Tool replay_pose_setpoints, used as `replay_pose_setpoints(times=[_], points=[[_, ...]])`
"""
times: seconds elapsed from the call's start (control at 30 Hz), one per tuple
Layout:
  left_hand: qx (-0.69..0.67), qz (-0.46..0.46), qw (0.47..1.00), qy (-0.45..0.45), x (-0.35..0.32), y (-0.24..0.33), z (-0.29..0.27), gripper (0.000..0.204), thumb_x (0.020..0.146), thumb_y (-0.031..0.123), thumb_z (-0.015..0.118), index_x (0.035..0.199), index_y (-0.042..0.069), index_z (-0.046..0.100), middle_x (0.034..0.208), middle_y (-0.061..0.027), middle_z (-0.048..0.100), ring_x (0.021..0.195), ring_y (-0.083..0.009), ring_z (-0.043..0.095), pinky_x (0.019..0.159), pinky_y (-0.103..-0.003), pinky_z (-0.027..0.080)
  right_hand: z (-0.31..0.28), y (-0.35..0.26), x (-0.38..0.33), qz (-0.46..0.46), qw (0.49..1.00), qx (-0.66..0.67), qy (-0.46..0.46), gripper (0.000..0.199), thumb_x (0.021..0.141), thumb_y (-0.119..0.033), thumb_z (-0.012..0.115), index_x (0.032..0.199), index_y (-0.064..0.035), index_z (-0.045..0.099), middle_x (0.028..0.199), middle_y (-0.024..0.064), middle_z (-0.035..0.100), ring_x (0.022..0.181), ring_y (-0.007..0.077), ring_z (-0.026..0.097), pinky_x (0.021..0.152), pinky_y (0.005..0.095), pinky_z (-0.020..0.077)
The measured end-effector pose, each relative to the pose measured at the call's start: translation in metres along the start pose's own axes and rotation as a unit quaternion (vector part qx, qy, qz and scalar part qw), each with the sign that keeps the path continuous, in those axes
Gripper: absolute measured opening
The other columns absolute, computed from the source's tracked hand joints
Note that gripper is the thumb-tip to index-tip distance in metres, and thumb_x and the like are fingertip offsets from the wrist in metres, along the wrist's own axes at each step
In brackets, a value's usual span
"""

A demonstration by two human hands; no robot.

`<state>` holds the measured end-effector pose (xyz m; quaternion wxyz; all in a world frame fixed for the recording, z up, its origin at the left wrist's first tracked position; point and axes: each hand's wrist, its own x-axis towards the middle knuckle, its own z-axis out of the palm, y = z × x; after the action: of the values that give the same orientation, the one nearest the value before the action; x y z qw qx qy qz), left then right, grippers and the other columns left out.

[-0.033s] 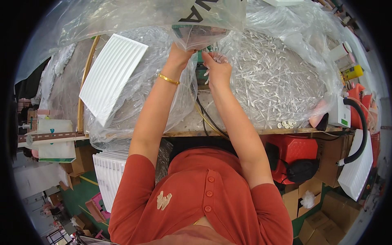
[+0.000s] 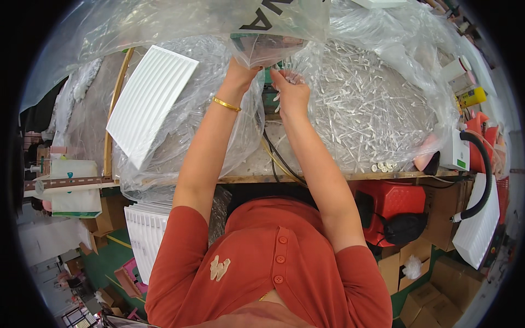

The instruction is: The person assembles plastic dropper tubes by connecting plastic tips to clear tubes, then places the assembled components into slots in white plastic trays.

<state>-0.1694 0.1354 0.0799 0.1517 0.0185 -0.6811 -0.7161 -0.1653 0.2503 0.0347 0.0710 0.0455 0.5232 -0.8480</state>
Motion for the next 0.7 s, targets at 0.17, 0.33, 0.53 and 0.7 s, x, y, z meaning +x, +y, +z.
replay_pose_setpoints(times=[0.17, 0.33, 0.53, 0.7], points=[[0.073, 0.106, 0.992, 0.006, -0.005, -0.026, -0.008, 0.025, 0.068, 0.006, 0.070, 0.090, -0.001, 0.059, 0.084, -0.0065, 0.063, 0.075, -0.0133, 0.058, 0.067, -0.027, 0.047, -0.017, 0.017, 0.004, -0.029, 0.998, -0.053, 0.017, 0.022, 0.073, -0.016, 0.069, 0.085, -0.0009, 0.058, 0.074, 0.0050, 0.059, 0.067, 0.0104, 0.054, 0.051, 0.0213, 0.0369], [0.028, 0.132, 0.991, 0.026, -0.003, -0.037, 0.003, 0.031, 0.066, 0.006, 0.072, 0.093, -0.001, 0.058, 0.089, -0.0061, 0.062, 0.080, -0.0114, 0.058, 0.070, -0.026, 0.047, -0.054, 0.004, 0.002, 0.039, 0.998, 0.013, 0.042, 0.027, 0.080, -0.022, 0.061, 0.095, -0.0002, 0.057, 0.075, 0.0045, 0.056, 0.071, 0.0105, 0.054, 0.052, 0.0226, 0.0400], [-0.054, 0.105, 0.992, 0.049, -0.022, -0.001, 0.015, 0.031, 0.065, 0.008, 0.071, 0.092, -0.001, 0.061, 0.082, -0.0066, 0.064, 0.072, -0.0110, 0.058, 0.065, -0.024, 0.046, -0.049, -0.010, -0.024, 0.026, 0.996, -0.069, -0.045, 0.023, 0.083, -0.020, 0.059, 0.094, 0.0002, 0.056, 0.068, 0.0017, 0.054, 0.057, 0.0083, 0.051, 0.046, 0.0199, 0.0359], [0.549, 0.057, 0.834, 0.002, -0.039, -0.001, -0.063, 0.028, 0.065, 0.012, 0.058, 0.092, 0.005, 0.059, 0.081, -0.0153, 0.062, 0.075, -0.0305, 0.060, 0.066, -0.038, 0.046, -0.070, -0.015, -0.037, 0.055, 0.975, -0.177, -0.119, 0.022, 0.080, -0.017, 0.062, 0.093, 0.0000, 0.059, 0.066, 0.0005, 0.053, 0.053, 0.0074, 0.047, 0.049, 0.0190, 0.0351]])
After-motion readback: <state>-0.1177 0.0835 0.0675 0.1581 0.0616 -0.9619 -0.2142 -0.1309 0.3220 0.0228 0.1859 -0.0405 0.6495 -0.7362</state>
